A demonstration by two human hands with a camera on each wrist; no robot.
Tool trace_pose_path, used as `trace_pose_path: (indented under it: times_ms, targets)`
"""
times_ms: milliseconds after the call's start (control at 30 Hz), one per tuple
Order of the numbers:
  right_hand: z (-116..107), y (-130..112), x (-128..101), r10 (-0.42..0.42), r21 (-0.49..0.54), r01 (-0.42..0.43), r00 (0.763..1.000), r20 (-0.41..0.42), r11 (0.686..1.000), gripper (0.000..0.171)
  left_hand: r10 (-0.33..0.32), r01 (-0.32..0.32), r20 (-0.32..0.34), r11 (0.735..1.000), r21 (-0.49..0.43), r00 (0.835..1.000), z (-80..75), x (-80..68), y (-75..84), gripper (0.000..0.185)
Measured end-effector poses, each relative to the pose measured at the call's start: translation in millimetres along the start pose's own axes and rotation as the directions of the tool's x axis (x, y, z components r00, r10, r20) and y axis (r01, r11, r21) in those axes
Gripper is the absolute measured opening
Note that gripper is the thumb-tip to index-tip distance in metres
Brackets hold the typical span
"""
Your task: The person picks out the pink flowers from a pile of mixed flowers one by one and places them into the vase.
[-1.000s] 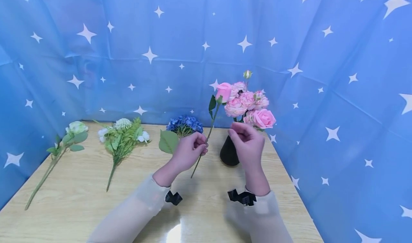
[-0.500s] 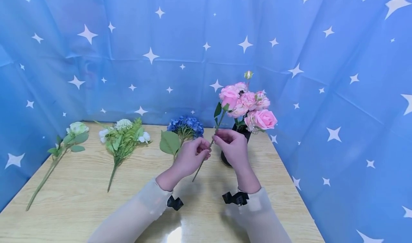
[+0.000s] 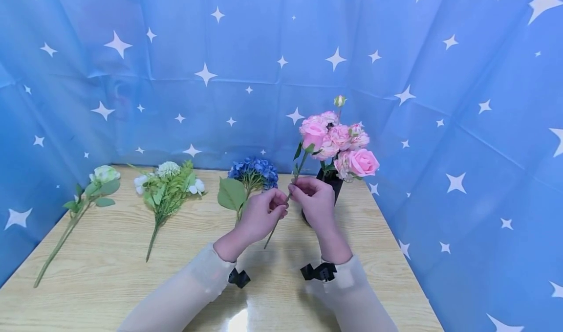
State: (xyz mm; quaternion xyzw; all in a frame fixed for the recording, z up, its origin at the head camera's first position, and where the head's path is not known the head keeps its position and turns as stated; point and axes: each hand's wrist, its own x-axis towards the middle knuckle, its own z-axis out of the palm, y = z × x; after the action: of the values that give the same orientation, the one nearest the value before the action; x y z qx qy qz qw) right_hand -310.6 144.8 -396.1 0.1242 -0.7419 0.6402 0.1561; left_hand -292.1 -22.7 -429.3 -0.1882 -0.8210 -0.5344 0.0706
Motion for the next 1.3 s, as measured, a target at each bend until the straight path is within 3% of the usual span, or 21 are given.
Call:
trace_pose_path:
  times_ms: [167,733,1000,1167,1300]
  targets:
    - [1,1,0,0.016,0.021,-0.016,1.0,0.002,1.0,0.018,0.002,-0.002,0.003,1.0,0.003,1.0,2.4,0.4,-1.4,0.004]
    - [-2,1,0,-0.087,0.029,0.088,0.996,-0.019,0.996,0.011,0.038,-0.038,0.005,0.999,-0.018,0.999,4.2,0.9,-3.6,0.006]
    - [-22,-9,5,-0.129,0.069,0.136,0.987,-0.094,0.988,0.011,0.055,-0.049,0.081,0.996,-0.071,0.995,10.5,3.7,-7.9,0.008]
    - [-40,-16,5,-0.234,0.115,0.253,0.959,-0.157,0.961,0.012,0.05,-0.046,0.113,0.998,-0.04,0.992,16.5,4.9,-9.6,0.008]
    - [-57,-20,6,-0.356,0.013,0.369,0.905,-0.235,0.93,0.01,0.048,-0.046,0.134,0.999,-0.017,0.99,20.8,9.8,-9.5,0.007]
